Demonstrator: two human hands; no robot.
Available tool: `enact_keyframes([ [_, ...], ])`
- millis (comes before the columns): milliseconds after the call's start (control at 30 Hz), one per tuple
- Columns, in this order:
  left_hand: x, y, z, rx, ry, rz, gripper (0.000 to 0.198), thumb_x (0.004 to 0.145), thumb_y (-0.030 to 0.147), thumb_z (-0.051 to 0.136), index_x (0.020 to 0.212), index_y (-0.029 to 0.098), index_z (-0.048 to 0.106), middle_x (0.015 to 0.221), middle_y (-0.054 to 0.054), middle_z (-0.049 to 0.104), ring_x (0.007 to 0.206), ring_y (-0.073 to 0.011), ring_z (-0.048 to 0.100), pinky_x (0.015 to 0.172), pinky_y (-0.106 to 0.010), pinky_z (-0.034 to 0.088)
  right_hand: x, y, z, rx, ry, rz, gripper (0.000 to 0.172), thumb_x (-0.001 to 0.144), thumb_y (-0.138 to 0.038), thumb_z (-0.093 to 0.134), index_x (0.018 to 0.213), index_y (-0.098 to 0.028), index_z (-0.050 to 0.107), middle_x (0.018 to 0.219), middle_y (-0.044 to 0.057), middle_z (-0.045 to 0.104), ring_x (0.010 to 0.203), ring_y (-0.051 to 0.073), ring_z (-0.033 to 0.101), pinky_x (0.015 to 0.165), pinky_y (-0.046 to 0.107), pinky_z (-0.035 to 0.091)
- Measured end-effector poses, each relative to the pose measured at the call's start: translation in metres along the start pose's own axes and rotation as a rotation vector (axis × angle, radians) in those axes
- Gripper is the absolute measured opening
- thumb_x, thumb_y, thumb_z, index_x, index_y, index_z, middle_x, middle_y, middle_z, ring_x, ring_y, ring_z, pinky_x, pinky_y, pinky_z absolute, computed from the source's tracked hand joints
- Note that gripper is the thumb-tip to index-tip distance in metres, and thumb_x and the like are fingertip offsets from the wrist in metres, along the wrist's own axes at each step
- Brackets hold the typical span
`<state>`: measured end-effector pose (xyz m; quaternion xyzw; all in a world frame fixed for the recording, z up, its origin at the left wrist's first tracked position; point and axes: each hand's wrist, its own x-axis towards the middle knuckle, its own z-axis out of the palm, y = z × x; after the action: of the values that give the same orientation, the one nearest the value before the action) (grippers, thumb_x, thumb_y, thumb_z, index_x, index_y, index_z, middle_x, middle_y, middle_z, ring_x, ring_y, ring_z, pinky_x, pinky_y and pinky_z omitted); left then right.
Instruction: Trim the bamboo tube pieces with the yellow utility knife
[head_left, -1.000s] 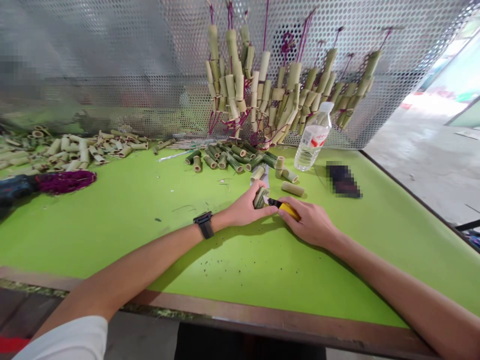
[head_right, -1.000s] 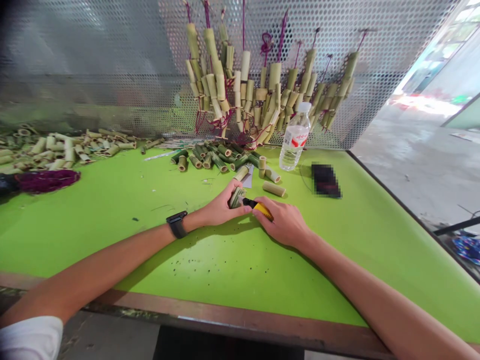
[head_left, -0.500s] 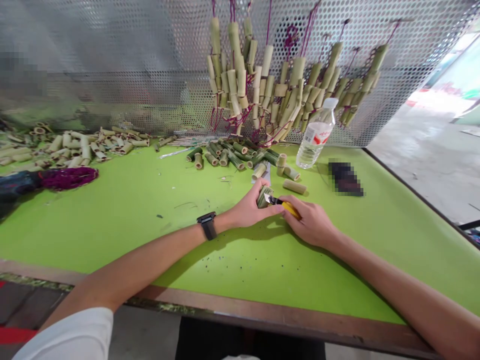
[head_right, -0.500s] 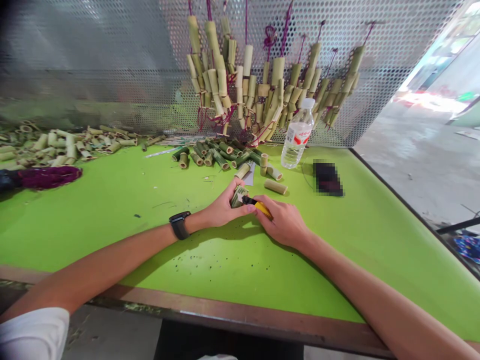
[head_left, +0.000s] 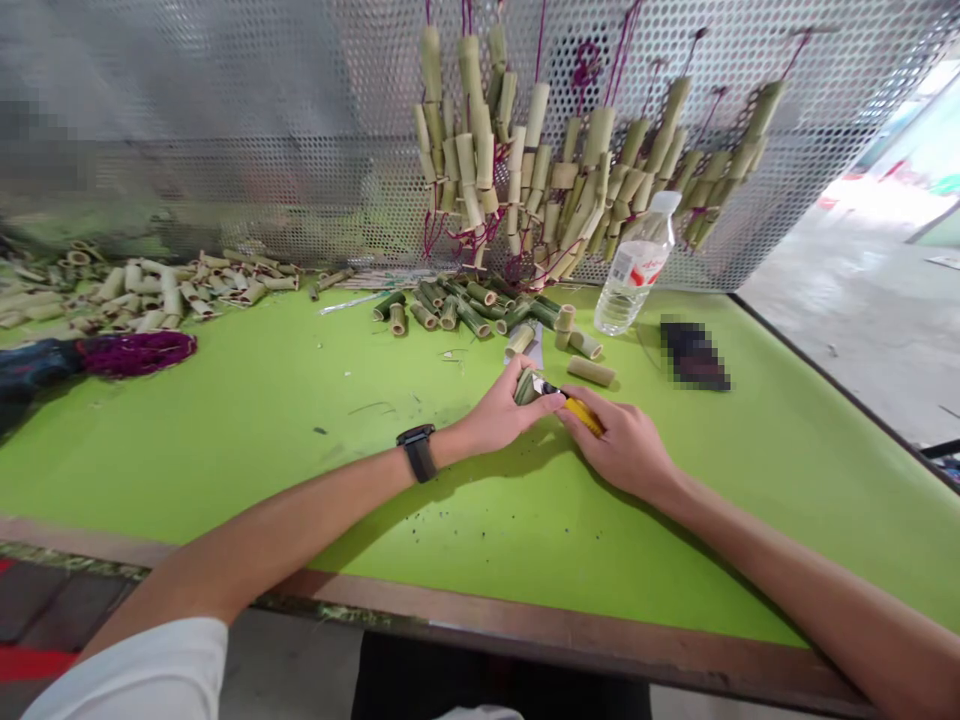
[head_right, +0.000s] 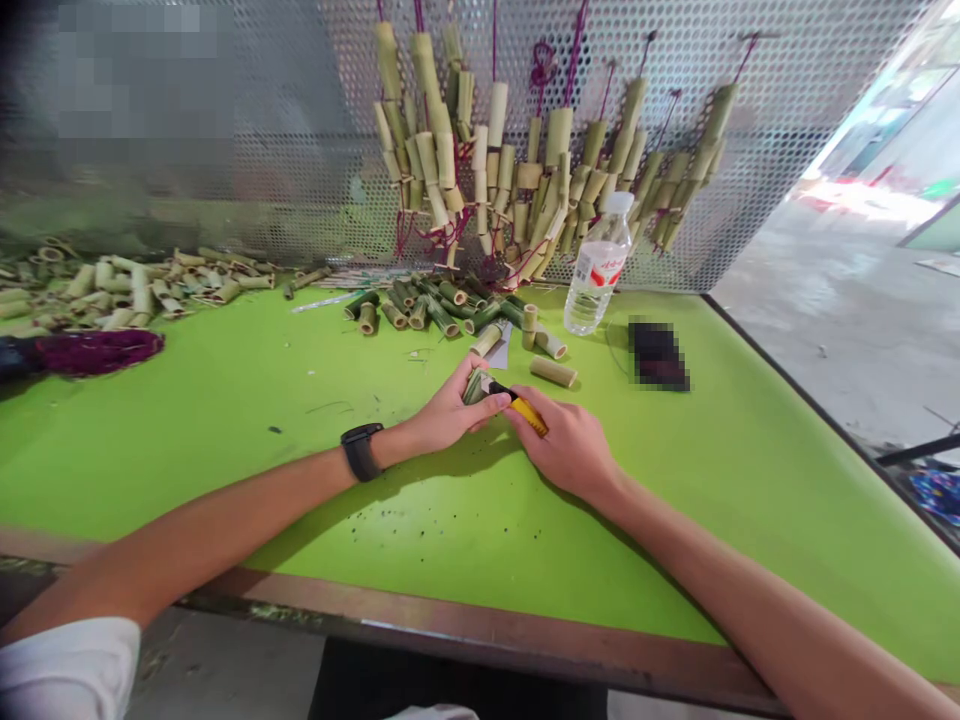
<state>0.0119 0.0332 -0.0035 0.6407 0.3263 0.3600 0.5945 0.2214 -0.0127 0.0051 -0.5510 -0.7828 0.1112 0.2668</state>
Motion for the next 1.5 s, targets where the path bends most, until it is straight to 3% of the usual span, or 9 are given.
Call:
enact_keyframes([
  [167,0.002,0.001,-0.003,0.018,-0.023,-0.035,0.061,0.094,0.067,0.080,0.115,0.028,0.037,0.068,0.011,0.050,0.055,-0.0104,0.045,0.053,-0.025,0.036,0.000,0.002,0.004,-0.015,0.062,0.031,0.045,0.109,-0.049,0.053,0.133,-0.023,0.081,0.086,0.007,0.085,0.058,0.020,0.070,0.054,0.029,0.047],
  [367,0.000,0.001,-0.011,0.032,-0.112,-0.086,0.058,0.099,0.069,0.071,0.123,0.028,0.038,0.084,0.004,0.062,0.068,-0.0130,0.057,0.054,-0.025,0.040,0.002,0.006,0.001,0.000,0.043,0.080,0.048,0.106,-0.054,0.054,0.127,-0.021,0.082,0.073,0.005,0.079,0.053,0.021,0.067,0.053,0.030,0.045],
  [700,-0.001,-0.002,-0.013,0.073,-0.108,-0.100,0.062,0.098,0.060,0.076,0.133,0.029,0.036,0.083,0.006,0.060,0.062,-0.0110,0.052,0.055,-0.025,0.040,0.005,0.012,-0.005,0.017,-0.090,0.013,0.044,0.108,-0.053,0.054,0.130,-0.022,0.078,0.081,0.006,0.082,0.056,0.021,0.069,0.056,0.031,0.048],
  [867,-0.002,0.001,-0.012,0.108,-0.129,-0.062,0.055,0.099,0.057,0.076,0.127,0.028,0.039,0.079,0.008,0.056,0.062,-0.0109,0.051,0.058,-0.025,0.041,0.003,0.012,-0.005,-0.010,-0.102,-0.043,0.044,0.109,-0.050,0.053,0.129,-0.023,0.081,0.082,0.007,0.082,0.058,0.021,0.068,0.058,0.031,0.048],
  [1033,-0.002,0.000,-0.010,0.093,-0.115,-0.015,0.043,0.104,0.055,0.071,0.112,0.027,0.040,0.079,0.007,0.053,0.065,-0.0118,0.052,0.062,-0.027,0.044,0.008,0.020,-0.006,0.047,-0.059,0.119,0.056,0.112,-0.059,0.048,0.139,-0.021,0.080,0.073,0.007,0.077,0.049,0.019,0.059,0.051,0.031,0.044],
  [1167,-0.003,-0.003,-0.011,0.053,-0.117,0.000,0.046,0.101,0.054,0.076,0.116,0.028,0.041,0.082,0.007,0.052,0.066,-0.0114,0.051,0.062,-0.027,0.043,0.015,0.030,-0.012,0.046,0.074,0.246,0.064,0.111,-0.067,0.046,0.142,-0.019,0.077,0.070,0.006,0.074,0.047,0.019,0.057,0.048,0.031,0.040],
  [1233,-0.001,-0.008,-0.014,0.024,-0.113,-0.020,0.049,0.099,0.052,0.077,0.121,0.028,0.041,0.085,0.005,0.055,0.066,-0.0117,0.053,0.058,-0.026,0.041,0.015,0.029,-0.014,0.042,0.092,0.229,0.063,0.110,-0.067,0.048,0.139,-0.019,0.077,0.072,0.006,0.075,0.049,0.019,0.059,0.049,0.030,0.041],
  [1367,0.006,-0.017,-0.018,-0.086,-0.063,-0.068,0.045,0.101,0.050,0.068,0.126,0.028,0.038,0.094,0.001,0.063,0.075,-0.0167,0.067,0.054,-0.025,0.046,0.011,0.019,-0.011,0.080,-0.001,0.174,0.056,0.108,-0.064,0.053,0.133,-0.020,0.077,0.075,0.006,0.077,0.048,0.018,0.060,0.048,0.030,0.044],
  [1500,0.006,-0.016,-0.013,-0.133,0.013,-0.054,0.040,0.103,0.054,0.065,0.121,0.029,0.039,0.098,0.000,0.066,0.084,-0.0179,0.070,0.061,-0.027,0.053,0.010,0.013,-0.008,0.020,-0.011,0.165,0.048,0.107,-0.059,0.055,0.127,-0.021,0.077,0.077,0.006,0.078,0.054,0.020,0.065,0.051,0.031,0.045],
])
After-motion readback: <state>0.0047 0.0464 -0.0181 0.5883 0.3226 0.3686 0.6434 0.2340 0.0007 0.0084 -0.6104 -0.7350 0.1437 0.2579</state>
